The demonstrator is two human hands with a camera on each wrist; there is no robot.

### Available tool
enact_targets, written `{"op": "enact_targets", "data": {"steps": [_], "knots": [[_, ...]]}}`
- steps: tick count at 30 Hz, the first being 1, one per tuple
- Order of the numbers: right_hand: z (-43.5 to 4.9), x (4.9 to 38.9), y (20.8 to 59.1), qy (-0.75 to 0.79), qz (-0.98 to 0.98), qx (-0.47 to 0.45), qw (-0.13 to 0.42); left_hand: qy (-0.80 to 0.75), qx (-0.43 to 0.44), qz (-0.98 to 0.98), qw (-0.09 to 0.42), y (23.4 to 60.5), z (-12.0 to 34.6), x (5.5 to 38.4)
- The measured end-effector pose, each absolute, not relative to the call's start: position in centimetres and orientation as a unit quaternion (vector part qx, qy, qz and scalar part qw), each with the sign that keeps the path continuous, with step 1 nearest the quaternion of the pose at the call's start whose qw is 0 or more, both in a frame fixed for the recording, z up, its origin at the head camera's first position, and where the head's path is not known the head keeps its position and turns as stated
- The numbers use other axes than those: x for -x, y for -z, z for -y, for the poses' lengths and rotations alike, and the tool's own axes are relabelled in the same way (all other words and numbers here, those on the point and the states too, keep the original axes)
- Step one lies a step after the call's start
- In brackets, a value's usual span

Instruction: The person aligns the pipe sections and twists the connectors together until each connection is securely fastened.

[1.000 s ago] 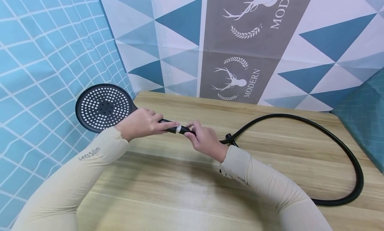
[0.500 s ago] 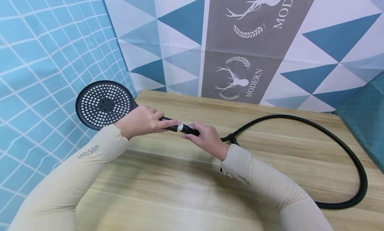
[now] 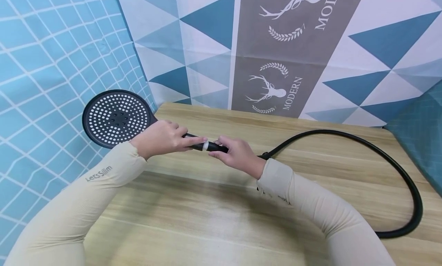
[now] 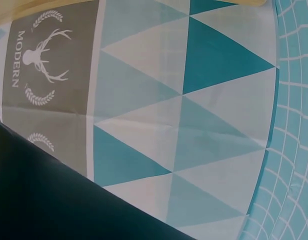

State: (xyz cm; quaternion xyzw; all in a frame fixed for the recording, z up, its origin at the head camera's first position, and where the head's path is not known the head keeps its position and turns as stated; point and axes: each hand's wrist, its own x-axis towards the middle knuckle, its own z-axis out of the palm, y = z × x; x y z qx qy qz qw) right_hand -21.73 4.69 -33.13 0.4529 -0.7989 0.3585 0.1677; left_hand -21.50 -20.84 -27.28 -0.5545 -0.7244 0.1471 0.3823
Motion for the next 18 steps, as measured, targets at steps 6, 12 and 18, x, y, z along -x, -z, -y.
{"op": "enact_targets", "data": {"steps": [6, 12, 18], "knots": [[-4.87, 21.67, 32.77, -0.348, 0.816, -0.437, 0.15, -0.152, 0.552, 0.728, 0.378, 27.18, 20.82, 21.41], [-4.92, 21.55, 32.61, -0.348, 0.816, -0.434, 0.158, -0.153, 0.544, 0.739, 0.366, 27.03, 20.85, 21.32], [-4.91, 21.47, 32.55, -0.342, 0.822, -0.43, 0.15, -0.155, 0.543, 0.742, 0.361, 27.08, 21.12, 21.31]]}}
